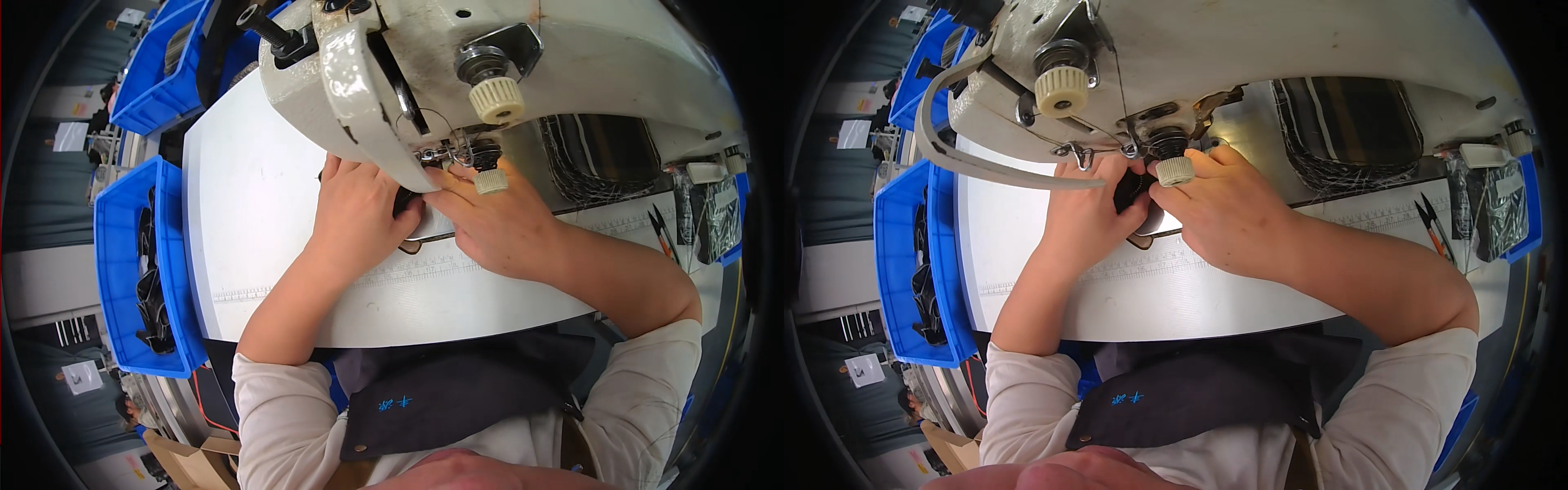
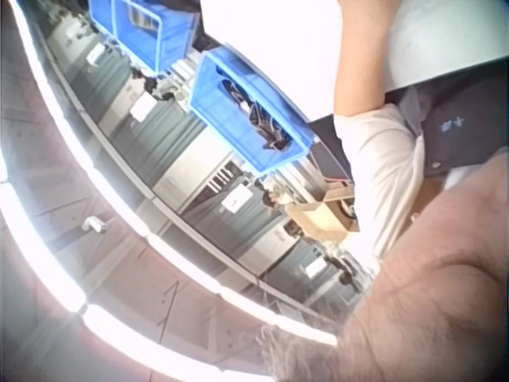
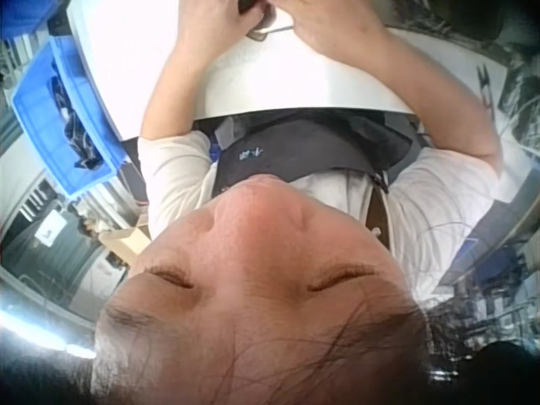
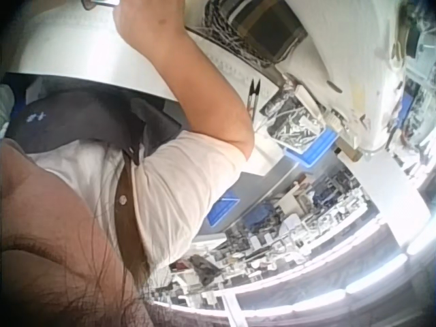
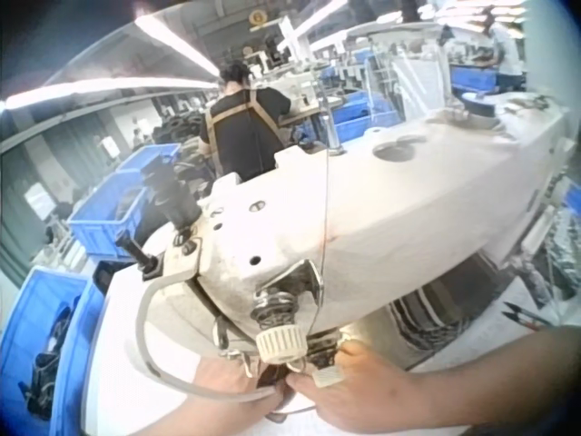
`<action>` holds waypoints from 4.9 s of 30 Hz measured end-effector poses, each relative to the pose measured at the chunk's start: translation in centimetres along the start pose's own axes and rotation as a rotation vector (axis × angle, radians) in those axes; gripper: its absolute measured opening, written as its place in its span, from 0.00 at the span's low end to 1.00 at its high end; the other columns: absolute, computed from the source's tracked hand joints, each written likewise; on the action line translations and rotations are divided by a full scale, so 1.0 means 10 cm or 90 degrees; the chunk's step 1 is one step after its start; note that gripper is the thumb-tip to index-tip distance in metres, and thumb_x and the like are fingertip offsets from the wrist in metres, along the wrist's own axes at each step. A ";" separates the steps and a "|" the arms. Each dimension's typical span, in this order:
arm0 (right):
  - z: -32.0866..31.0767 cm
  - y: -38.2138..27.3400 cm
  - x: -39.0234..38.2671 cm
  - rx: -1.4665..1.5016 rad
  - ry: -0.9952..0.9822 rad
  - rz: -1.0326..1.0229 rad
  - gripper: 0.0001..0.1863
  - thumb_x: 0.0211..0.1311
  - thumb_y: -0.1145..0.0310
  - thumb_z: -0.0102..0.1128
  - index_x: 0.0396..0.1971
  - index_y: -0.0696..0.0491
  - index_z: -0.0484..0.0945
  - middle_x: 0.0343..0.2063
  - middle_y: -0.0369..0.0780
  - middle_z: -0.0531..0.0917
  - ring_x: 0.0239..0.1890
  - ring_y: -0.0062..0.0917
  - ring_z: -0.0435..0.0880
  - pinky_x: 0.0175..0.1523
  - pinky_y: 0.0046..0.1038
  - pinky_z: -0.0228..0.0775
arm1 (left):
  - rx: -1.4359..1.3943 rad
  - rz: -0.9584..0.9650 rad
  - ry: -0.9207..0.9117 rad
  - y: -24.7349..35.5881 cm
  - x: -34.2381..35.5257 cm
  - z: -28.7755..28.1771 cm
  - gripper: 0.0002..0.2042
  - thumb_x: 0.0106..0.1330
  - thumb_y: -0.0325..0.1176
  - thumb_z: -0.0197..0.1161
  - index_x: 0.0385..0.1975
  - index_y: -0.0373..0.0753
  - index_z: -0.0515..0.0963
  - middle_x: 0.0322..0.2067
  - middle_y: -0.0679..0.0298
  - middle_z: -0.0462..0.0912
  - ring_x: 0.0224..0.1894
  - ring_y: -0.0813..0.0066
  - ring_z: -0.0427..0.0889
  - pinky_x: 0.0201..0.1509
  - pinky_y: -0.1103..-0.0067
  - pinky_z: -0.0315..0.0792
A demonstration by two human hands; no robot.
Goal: The person sews a zipper onto a small black pouch using an industrial sewing machine. They align the zipper with the pouch edge and guide the fabric under the needle, stitching along the zipper teeth. The person handles the pouch and zipper with both hands to maintain alignment during the sewing process.
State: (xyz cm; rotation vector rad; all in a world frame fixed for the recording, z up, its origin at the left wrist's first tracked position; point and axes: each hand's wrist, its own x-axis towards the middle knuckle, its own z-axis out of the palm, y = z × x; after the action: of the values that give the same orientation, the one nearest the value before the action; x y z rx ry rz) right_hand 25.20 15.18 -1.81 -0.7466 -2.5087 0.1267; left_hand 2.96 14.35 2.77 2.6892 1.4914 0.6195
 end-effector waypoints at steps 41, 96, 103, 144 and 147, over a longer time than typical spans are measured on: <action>-0.05 -0.13 -0.01 0.011 -0.040 -0.049 0.11 0.54 0.70 0.64 0.38 0.55 0.83 0.34 0.37 0.84 0.33 0.26 0.84 0.42 0.31 0.71 | -0.114 0.039 -0.056 -0.22 0.00 0.17 0.08 0.62 0.29 0.72 0.41 0.40 0.88 0.35 0.61 0.88 0.36 0.60 0.88 0.36 0.68 0.80; -0.15 -0.09 0.08 -0.107 -0.017 -0.088 0.15 0.53 0.70 0.66 0.41 0.58 0.86 0.43 0.39 0.86 0.42 0.26 0.87 0.42 0.29 0.78 | -0.041 0.110 -0.031 -0.28 0.02 0.13 0.12 0.56 0.29 0.70 0.40 0.44 0.89 0.41 0.73 0.89 0.40 0.66 0.87 0.43 0.73 0.81; -0.13 -0.09 0.06 -0.117 -0.018 -0.084 0.15 0.53 0.70 0.65 0.41 0.57 0.85 0.44 0.39 0.86 0.42 0.25 0.87 0.42 0.30 0.78 | 0.045 0.160 -0.030 -0.21 0.00 0.11 0.12 0.58 0.32 0.67 0.42 0.45 0.88 0.41 0.73 0.85 0.43 0.69 0.87 0.45 0.73 0.81; -0.09 -0.01 0.11 -0.106 0.031 -0.057 0.07 0.48 0.72 0.65 0.30 0.52 0.81 0.32 0.37 0.81 0.33 0.29 0.83 0.38 0.31 0.76 | 0.004 0.059 -0.012 -0.04 -0.06 0.23 0.09 0.61 0.30 0.67 0.40 0.38 0.86 0.39 0.67 0.82 0.46 0.68 0.84 0.37 0.75 0.83; -0.09 -0.01 0.11 -0.118 0.011 -0.041 0.08 0.49 0.71 0.66 0.31 0.52 0.81 0.34 0.37 0.83 0.33 0.29 0.84 0.39 0.31 0.76 | 0.018 0.049 -0.004 0.00 -0.05 0.24 0.08 0.62 0.29 0.66 0.39 0.37 0.85 0.38 0.66 0.81 0.45 0.67 0.84 0.38 0.74 0.83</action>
State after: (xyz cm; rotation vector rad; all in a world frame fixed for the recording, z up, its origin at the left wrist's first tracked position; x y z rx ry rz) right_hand 24.84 15.62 -0.56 -0.7339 -2.5489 -0.1369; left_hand 3.57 14.41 0.40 2.7784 1.4121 0.5969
